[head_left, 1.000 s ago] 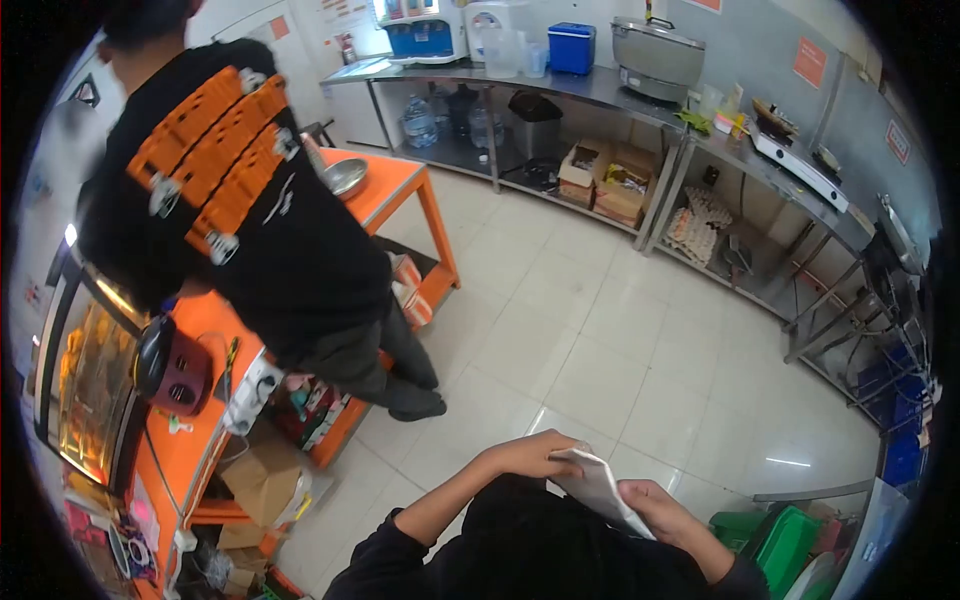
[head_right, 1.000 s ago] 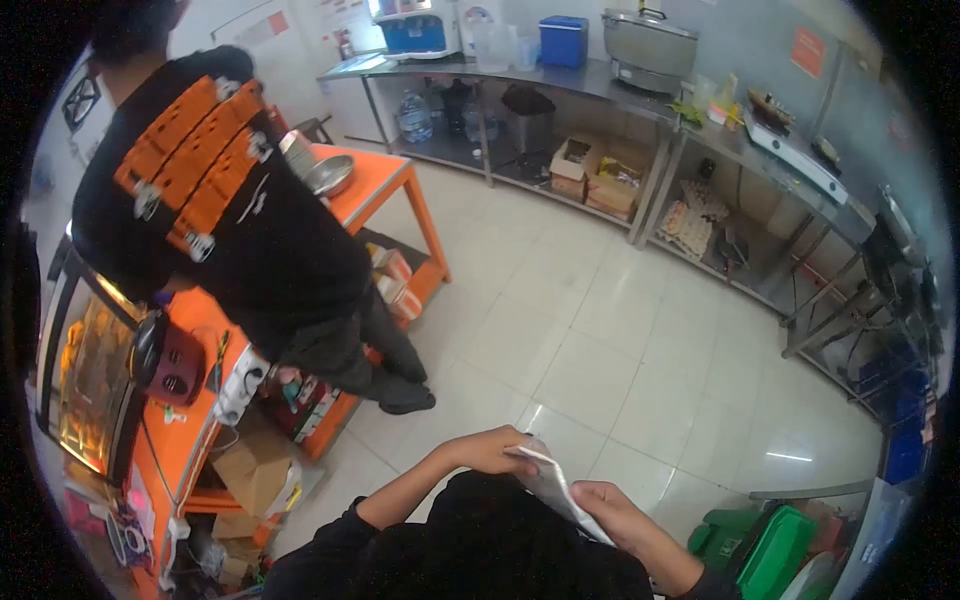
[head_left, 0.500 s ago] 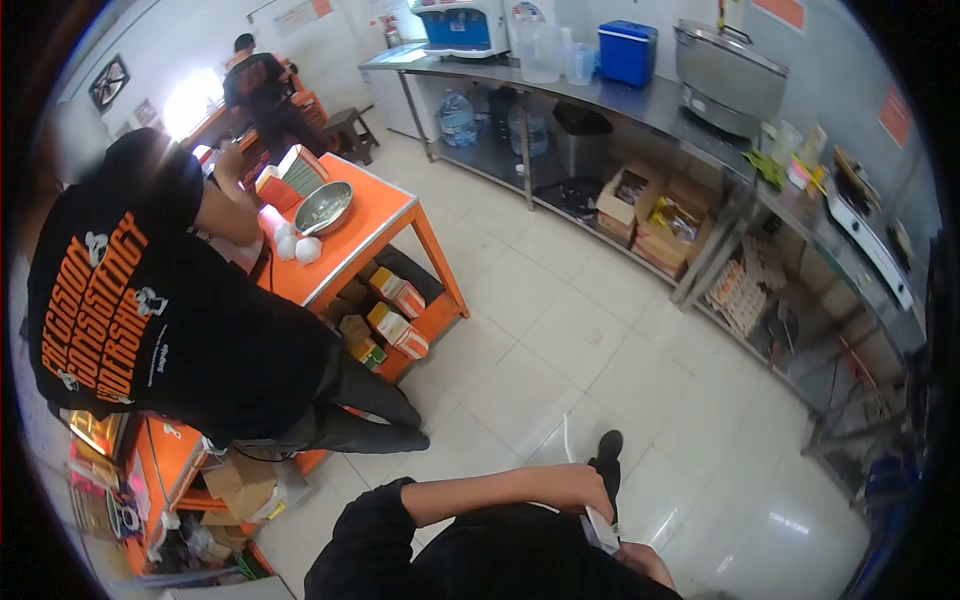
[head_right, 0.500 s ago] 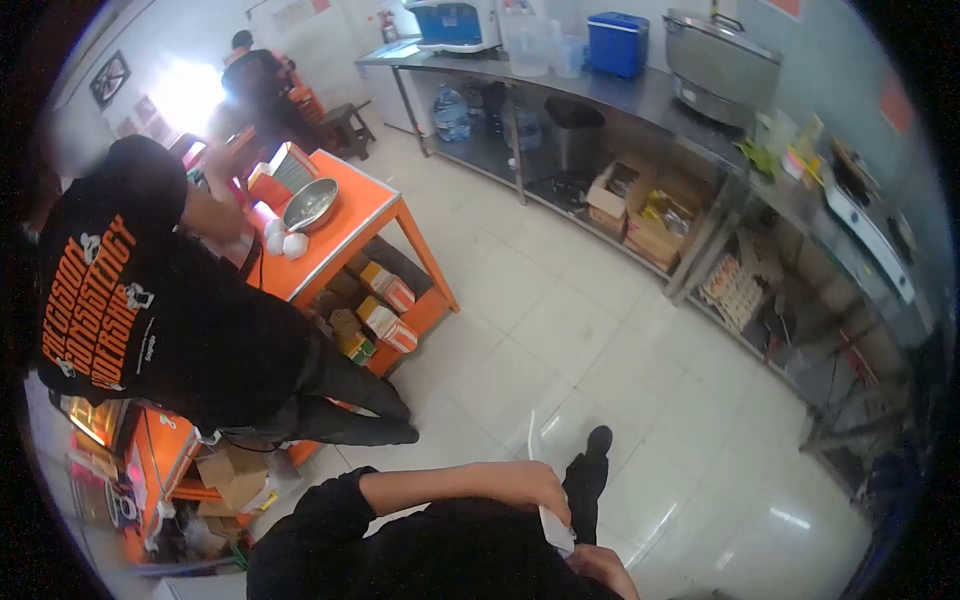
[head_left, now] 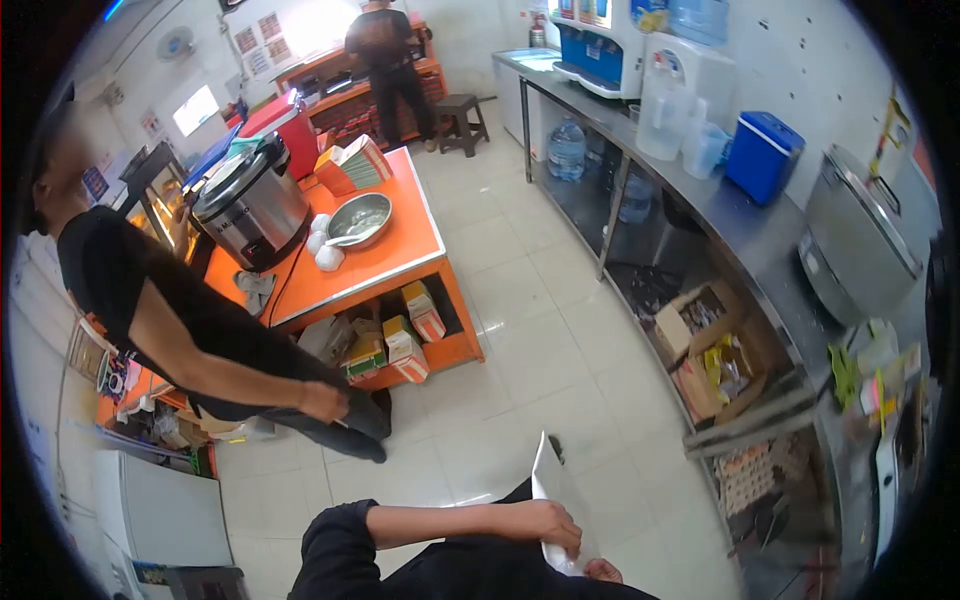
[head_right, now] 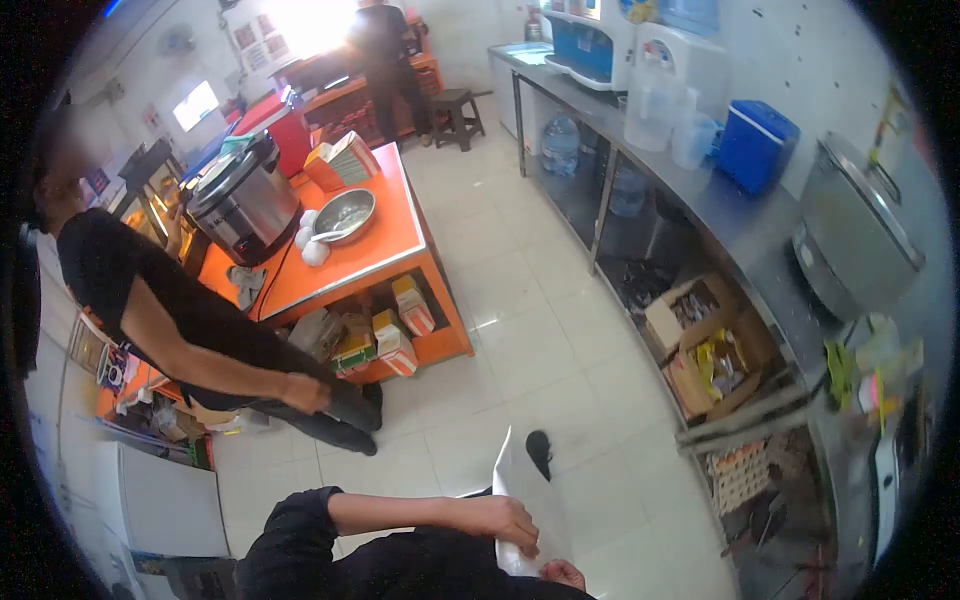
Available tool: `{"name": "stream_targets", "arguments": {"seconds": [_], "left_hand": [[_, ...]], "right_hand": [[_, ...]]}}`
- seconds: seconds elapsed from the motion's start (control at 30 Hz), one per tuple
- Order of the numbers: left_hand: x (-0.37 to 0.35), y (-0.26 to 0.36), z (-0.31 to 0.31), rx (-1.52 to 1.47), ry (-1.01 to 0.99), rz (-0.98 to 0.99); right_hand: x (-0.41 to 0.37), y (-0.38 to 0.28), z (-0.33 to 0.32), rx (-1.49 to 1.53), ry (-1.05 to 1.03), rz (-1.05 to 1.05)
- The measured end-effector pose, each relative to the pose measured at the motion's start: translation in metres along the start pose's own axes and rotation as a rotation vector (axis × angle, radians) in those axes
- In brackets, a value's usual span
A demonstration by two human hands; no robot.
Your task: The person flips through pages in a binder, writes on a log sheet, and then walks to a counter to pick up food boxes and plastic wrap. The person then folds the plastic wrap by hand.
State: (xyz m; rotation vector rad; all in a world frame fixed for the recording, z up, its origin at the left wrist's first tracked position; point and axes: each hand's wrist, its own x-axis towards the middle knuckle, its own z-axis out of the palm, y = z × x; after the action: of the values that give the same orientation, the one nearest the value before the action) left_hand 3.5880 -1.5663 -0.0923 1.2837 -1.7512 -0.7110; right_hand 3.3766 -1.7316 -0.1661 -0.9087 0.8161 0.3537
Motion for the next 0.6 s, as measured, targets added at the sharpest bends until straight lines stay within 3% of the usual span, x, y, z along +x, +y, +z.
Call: {"name": "stream_targets", "arguments": {"seconds": [0.2,0.27,0.33,0.5,0.6], "left_hand": [[0.043,-0.102,-0.111,0.224,0.017,-0.063],[0.057,-0.138,-0.151,0.141,-0.014,-0.113],[0.072,-0.166,-0.195,0.149,-0.042,-0.116],[0.088,-0.221,-0.292,0.271,-0.185,-0.23],[0.082,-0.259,-0.36,0.275,-0.15,-0.285]], "right_hand": [[0.112,-0.181,0.021,-0.326,-0.114,0.169],[0.125,-0.25,0.055,-0.368,-0.094,0.128],[0.162,-0.295,0.063,-0.69,-0.075,0.028],[0.238,-0.386,0.108,-0.667,-0.082,0.091],[0.306,-0.43,0.133,-0.701,-0.144,-0.057]]}}
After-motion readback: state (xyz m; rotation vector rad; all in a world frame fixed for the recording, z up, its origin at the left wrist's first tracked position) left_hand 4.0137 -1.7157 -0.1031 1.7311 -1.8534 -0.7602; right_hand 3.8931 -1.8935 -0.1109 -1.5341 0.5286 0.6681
